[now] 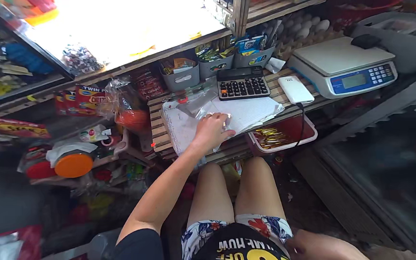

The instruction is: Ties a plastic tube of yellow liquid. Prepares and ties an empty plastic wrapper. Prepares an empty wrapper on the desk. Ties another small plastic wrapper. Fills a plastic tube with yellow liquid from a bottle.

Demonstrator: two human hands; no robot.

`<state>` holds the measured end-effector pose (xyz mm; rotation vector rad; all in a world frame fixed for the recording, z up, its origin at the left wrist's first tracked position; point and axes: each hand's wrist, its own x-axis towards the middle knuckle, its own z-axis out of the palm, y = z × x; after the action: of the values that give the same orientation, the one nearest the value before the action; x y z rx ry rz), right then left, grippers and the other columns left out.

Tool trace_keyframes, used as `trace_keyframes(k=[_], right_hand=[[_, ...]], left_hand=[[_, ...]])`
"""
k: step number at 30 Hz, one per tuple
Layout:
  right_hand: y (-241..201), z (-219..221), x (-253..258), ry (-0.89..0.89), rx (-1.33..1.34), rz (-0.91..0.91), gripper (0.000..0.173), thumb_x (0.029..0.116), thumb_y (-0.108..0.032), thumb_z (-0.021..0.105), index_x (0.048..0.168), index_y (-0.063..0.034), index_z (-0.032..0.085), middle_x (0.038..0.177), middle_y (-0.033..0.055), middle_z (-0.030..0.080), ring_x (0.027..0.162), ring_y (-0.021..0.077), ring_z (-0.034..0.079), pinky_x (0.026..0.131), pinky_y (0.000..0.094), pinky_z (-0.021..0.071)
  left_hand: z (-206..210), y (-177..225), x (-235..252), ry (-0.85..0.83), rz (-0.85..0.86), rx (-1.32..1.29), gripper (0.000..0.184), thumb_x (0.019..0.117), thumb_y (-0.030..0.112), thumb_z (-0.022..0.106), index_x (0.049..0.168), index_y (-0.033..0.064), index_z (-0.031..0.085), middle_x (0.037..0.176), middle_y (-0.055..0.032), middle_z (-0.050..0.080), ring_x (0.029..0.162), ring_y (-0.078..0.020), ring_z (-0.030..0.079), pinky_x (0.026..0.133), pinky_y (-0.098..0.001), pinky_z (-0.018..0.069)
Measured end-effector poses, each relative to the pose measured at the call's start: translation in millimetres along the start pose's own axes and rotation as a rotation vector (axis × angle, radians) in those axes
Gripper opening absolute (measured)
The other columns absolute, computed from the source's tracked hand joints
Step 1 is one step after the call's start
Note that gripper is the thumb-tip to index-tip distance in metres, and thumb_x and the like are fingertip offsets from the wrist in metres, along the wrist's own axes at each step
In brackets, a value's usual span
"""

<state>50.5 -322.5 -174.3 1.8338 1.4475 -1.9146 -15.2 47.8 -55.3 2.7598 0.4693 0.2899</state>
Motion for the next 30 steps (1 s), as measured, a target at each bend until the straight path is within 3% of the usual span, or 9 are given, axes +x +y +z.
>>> trace_keyframes(k=[3, 7, 9, 12, 15, 18, 20, 24, 30], right_hand=[[10.8, 10.1, -14.0, -0.026, 0.085, 0.056, 0.033, 0.1075, -0.023, 0.054, 0.121, 0.004, 0.066, 0.101, 0.0247, 0.071, 0.085, 0.0403, 0.072, 0.081, 0.0611, 0.0574], [11.6, -25.0, -39.7, 0.43, 0.046, -0.251, 0.029, 0.1028, -0.017, 0.061, 0.12, 0.0049, 0.067, 0.111, 0.0235, 0.07, 0.103, 0.037, 0.07, 0.097, 0.0561, 0.0533], [-0.7, -48.6, -46.0, 0.629, 0.019, -0.422, 0.033, 0.1034, -0.023, 0.057, 0.123, 0.0008, 0.067, 0.117, 0.0189, 0.07, 0.106, 0.0292, 0.07, 0.097, 0.0483, 0.0556], [-33.7, -83.6, -48.3, 0.83, -0.049, -0.64, 0.032, 0.1042, -0.028, 0.054, 0.121, -0.0041, 0.068, 0.116, 0.0106, 0.071, 0.106, 0.0173, 0.069, 0.096, 0.0371, 0.0573], [-70.9, -120.3, -48.7, 0.874, -0.101, -0.79, 0.03, 0.1046, -0.024, 0.055, 0.122, -0.0042, 0.067, 0.118, 0.0088, 0.07, 0.111, 0.0133, 0.067, 0.099, 0.032, 0.0548], [-96.3, -149.6, -40.7, 0.862, -0.056, -0.917, 0.028, 0.1046, -0.02, 0.057, 0.123, -0.0017, 0.066, 0.118, 0.0093, 0.069, 0.108, 0.0111, 0.068, 0.096, 0.028, 0.0566], [-107.4, -163.3, -34.4, 0.858, -0.014, -0.957, 0.028, 0.1044, -0.019, 0.057, 0.124, -0.0007, 0.065, 0.119, 0.0097, 0.069, 0.107, 0.0105, 0.068, 0.094, 0.0271, 0.0574], [-123.1, -178.2, -17.6, 0.886, -0.011, -0.961, 0.027, 0.104, -0.017, 0.057, 0.123, 0.0002, 0.065, 0.119, 0.0109, 0.068, 0.106, 0.0097, 0.068, 0.094, 0.0249, 0.057], [-140.4, -196.0, 17.3, 1.005, -0.179, -0.879, 0.026, 0.1019, -0.018, 0.059, 0.123, -0.005, 0.068, 0.12, 0.0113, 0.067, 0.111, 0.017, 0.066, 0.098, 0.0342, 0.0554]], left_hand=[[13.8, 9.5, -8.3, 0.066, 0.047, 0.116, 0.041, 0.0972, 0.034, 0.07, 0.124, 0.0029, 0.068, 0.116, -0.0196, 0.07, 0.109, -0.0382, 0.068, 0.092, -0.0553, 0.0541], [5.6, 13.2, -7.6, 0.03, 0.041, 0.168, 0.019, 0.1001, 0.005, 0.057, 0.112, 0.0015, 0.072, 0.106, -0.0198, 0.072, 0.095, -0.0391, 0.071, 0.079, -0.0554, 0.0572], [-11.7, 9.9, -0.6, 0.049, -0.051, 0.049, 0.017, 0.1008, 0.014, 0.061, 0.106, 0.0048, 0.075, 0.103, -0.0172, 0.073, 0.096, -0.0382, 0.071, 0.082, -0.0599, 0.0542], [-43.1, -1.1, 18.6, 0.165, -0.154, -0.186, 0.024, 0.0862, 0.022, 0.082, 0.099, 0.0032, 0.074, 0.091, -0.015, 0.073, 0.088, -0.0333, 0.07, 0.082, -0.059, 0.0535], [-64.4, -13.8, 38.9, 0.232, -0.232, -0.357, 0.051, 0.0761, 0.019, 0.091, 0.115, -0.0032, 0.066, 0.094, -0.0203, 0.068, 0.084, -0.0324, 0.067, 0.08, -0.0519, 0.055], [-81.0, -26.3, 53.2, 0.294, -0.298, -0.538, 0.061, 0.072, 0.004, 0.091, 0.124, -0.0022, 0.058, 0.104, -0.0218, 0.071, 0.095, -0.0312, 0.071, 0.088, -0.0481, 0.0582], [-96.3, -31.9, 56.4, 0.388, -0.264, -0.598, 0.048, 0.0752, -0.002, 0.084, 0.118, -0.0037, 0.062, 0.105, -0.0194, 0.071, 0.095, -0.0271, 0.071, 0.088, -0.0447, 0.0588], [-130.1, -36.2, 56.0, 0.565, -0.159, -0.575, 0.017, 0.0848, 0.003, 0.078, 0.1, -0.0014, 0.071, 0.097, -0.0103, 0.073, 0.089, -0.0152, 0.07, 0.084, -0.035, 0.0584], [-144.2, -27.9, 66.8, 0.489, -0.293, -0.391, 0.045, 0.0766, 0.02, 0.09, 0.111, 0.0024, 0.067, 0.091, -0.0103, 0.069, 0.085, -0.0215, 0.066, 0.083, -0.0439, 0.0532]])
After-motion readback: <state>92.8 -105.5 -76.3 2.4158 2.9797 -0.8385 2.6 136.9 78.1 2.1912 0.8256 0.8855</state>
